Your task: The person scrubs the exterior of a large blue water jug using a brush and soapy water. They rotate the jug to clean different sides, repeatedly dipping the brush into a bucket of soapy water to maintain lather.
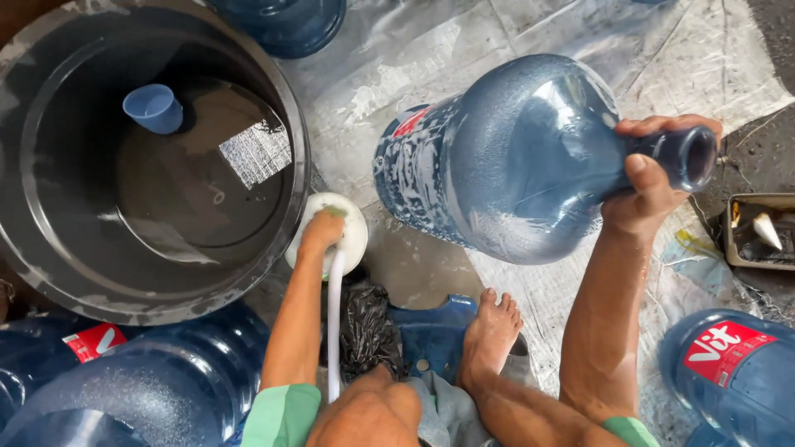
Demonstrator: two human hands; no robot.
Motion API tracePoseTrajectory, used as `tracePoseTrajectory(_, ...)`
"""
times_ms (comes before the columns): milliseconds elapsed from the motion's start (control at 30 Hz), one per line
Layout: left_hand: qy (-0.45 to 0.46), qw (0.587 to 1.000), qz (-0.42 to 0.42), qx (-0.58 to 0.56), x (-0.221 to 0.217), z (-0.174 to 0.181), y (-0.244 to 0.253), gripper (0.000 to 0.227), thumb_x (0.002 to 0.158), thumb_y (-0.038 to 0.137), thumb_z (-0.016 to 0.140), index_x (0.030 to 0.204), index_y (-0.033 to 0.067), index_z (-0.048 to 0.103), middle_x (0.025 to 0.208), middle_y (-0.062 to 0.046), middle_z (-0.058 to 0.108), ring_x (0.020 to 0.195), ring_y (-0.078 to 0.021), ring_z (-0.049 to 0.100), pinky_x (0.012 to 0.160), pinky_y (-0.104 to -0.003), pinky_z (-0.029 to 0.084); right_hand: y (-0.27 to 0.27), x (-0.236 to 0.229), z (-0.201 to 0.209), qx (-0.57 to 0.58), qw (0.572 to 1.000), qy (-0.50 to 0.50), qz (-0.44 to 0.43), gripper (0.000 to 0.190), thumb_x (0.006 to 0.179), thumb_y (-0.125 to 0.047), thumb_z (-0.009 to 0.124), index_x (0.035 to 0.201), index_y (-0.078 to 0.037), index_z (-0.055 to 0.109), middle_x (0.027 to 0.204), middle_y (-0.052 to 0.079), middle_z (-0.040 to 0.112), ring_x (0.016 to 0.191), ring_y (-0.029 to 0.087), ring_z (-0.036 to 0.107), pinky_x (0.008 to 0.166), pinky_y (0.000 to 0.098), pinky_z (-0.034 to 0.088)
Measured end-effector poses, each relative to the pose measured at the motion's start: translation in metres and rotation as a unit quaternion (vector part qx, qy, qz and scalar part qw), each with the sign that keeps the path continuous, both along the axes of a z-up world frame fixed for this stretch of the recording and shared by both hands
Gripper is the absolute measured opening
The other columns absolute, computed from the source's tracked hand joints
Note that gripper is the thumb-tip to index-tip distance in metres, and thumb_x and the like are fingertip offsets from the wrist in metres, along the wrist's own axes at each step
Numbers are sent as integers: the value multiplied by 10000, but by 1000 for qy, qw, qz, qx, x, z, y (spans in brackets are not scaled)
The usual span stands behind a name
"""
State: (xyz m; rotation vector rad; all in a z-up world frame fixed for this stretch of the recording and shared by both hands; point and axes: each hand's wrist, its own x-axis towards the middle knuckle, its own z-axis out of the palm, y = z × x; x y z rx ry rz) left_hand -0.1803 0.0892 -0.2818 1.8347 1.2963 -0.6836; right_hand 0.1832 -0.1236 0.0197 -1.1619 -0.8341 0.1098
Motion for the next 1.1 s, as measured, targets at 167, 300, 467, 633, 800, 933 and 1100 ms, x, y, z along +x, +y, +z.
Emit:
tracePoseTrajectory(167,-65,997,47,13,40,216,-27,596,845,314,421,1424,189,355,1417,-115,382,1274,-318,396,1026,-462,317,8,-5,5,19,999,-12,-47,364,790,-193,648,1053,-84,420,871,140,522,811,304,594,792,349,492)
tracePoseTrajectory(300,-376,923,52,70,95,301,-79,559,904,282,438,1433,171,296,1533,-109,180,1381,-290,250,1095,-486,269,19,-13,17,-11,996,-6,-87,339,735,-180,607,1012,-45,465,845,151,560,797,324,620,791,352,479)
tracePoseTrajectory(467,-569,798,35,194,179,311,-66,557,963,148,500,1450,262,254,1558,-158,205,1382,-428,405,853,-409,615,13,-3,9,11,998,56,7,296,675,-142,663,916,-87,500,774,87,537,755,241,592,818,353,524)
tracePoseTrajectory(633,-574,815,38,-67,225,295,5,627,867,229,539,1443,213,291,1541,-113,273,1436,-330,241,1128,-505,242,1,-8,4,30,996,41,72,316,708,-174,663,949,-88,477,775,96,526,747,245,582,823,356,523)
tracePoseTrajectory(800,-615,772,76,144,173,303,-113,701,947,181,469,1513,211,56,1618,-93,40,1524,-312,116,996,-287,565,-9,20,1,41,993,91,-61,279,707,-174,628,944,-96,503,751,79,536,721,257,597,727,342,519)
tracePoseTrajectory(933,-598,791,71,112,180,308,-85,680,931,271,460,1497,238,86,1595,-82,58,1489,-363,135,907,-383,573,-10,21,-3,43,990,132,17,306,636,-139,597,921,-97,494,762,87,519,756,257,575,800,340,509)
tracePoseTrajectory(1100,-523,844,86,-77,227,303,-12,713,837,296,584,1440,77,273,1523,-96,245,1418,-242,230,1148,-342,182,13,-21,11,51,997,-3,55,309,775,-191,730,968,-111,501,779,66,568,740,211,621,779,334,561)
